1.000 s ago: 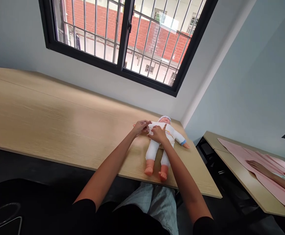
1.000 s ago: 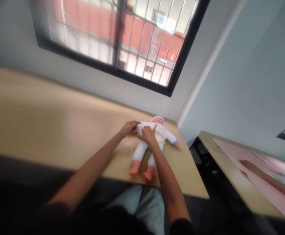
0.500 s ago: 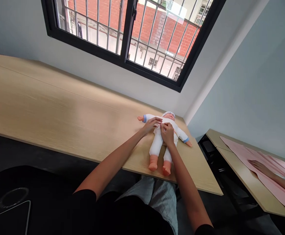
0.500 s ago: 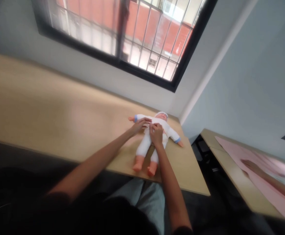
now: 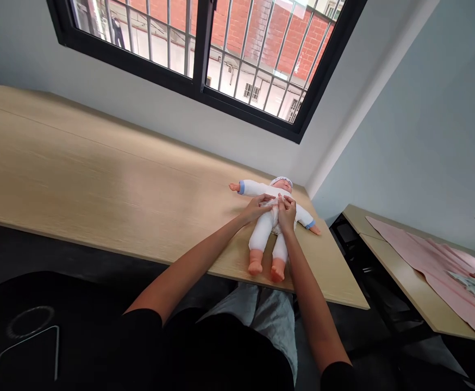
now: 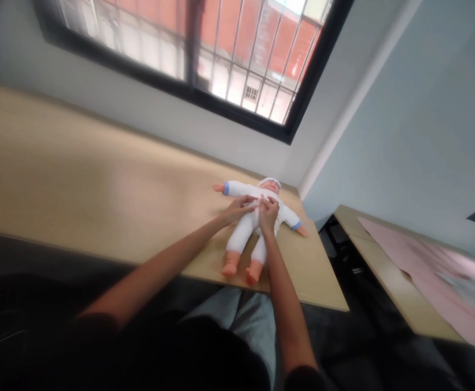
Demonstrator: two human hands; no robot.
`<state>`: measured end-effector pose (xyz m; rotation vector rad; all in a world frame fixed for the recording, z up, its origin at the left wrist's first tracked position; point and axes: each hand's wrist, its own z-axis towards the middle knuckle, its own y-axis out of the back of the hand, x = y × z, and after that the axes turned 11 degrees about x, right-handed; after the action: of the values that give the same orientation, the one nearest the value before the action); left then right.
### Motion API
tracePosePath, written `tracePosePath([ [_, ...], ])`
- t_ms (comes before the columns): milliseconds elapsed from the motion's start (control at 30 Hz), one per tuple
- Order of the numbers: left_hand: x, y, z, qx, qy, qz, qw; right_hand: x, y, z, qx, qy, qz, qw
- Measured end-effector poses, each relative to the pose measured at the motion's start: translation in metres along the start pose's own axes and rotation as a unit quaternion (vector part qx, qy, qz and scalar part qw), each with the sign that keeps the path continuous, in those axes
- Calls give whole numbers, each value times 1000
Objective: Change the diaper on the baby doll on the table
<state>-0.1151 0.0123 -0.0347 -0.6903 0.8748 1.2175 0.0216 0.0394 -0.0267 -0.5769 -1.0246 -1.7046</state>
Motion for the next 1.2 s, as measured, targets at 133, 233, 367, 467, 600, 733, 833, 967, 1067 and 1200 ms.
tracePosePath([
  [133,-7,-5,-3,5,-11,13,1000,-3,1,0,-8,-35,14,999],
  [233,-9,-6,-4,6,-18,31,999,-5,0,-2,-25,-10,-18,999],
  [367,-8,-3,-3,15,-37,62,997,-4,-3,-9,-67,53,-105,991],
  [467,-7,-1,-3,22,-52,82,995,0,-2,-15,-74,88,-173,978],
  [600,-6,-2,-2,16,-60,108,992,4,0,-18,-65,80,-192,976],
  [733,-3,-2,-2,11,-71,117,991,2,1,-17,-59,59,-185,979],
  [833,-1,-1,-1,-1,-69,125,990,-2,3,-15,-56,43,-176,982],
  [967,1,-3,-2,-6,-58,124,991,-4,4,-15,-57,37,-158,985],
  [1067,6,-6,-3,-31,-38,89,995,-2,4,-16,-63,45,-140,987],
  [1200,17,-7,0,-108,-19,79,991,3,8,-15,-95,73,-93,988],
])
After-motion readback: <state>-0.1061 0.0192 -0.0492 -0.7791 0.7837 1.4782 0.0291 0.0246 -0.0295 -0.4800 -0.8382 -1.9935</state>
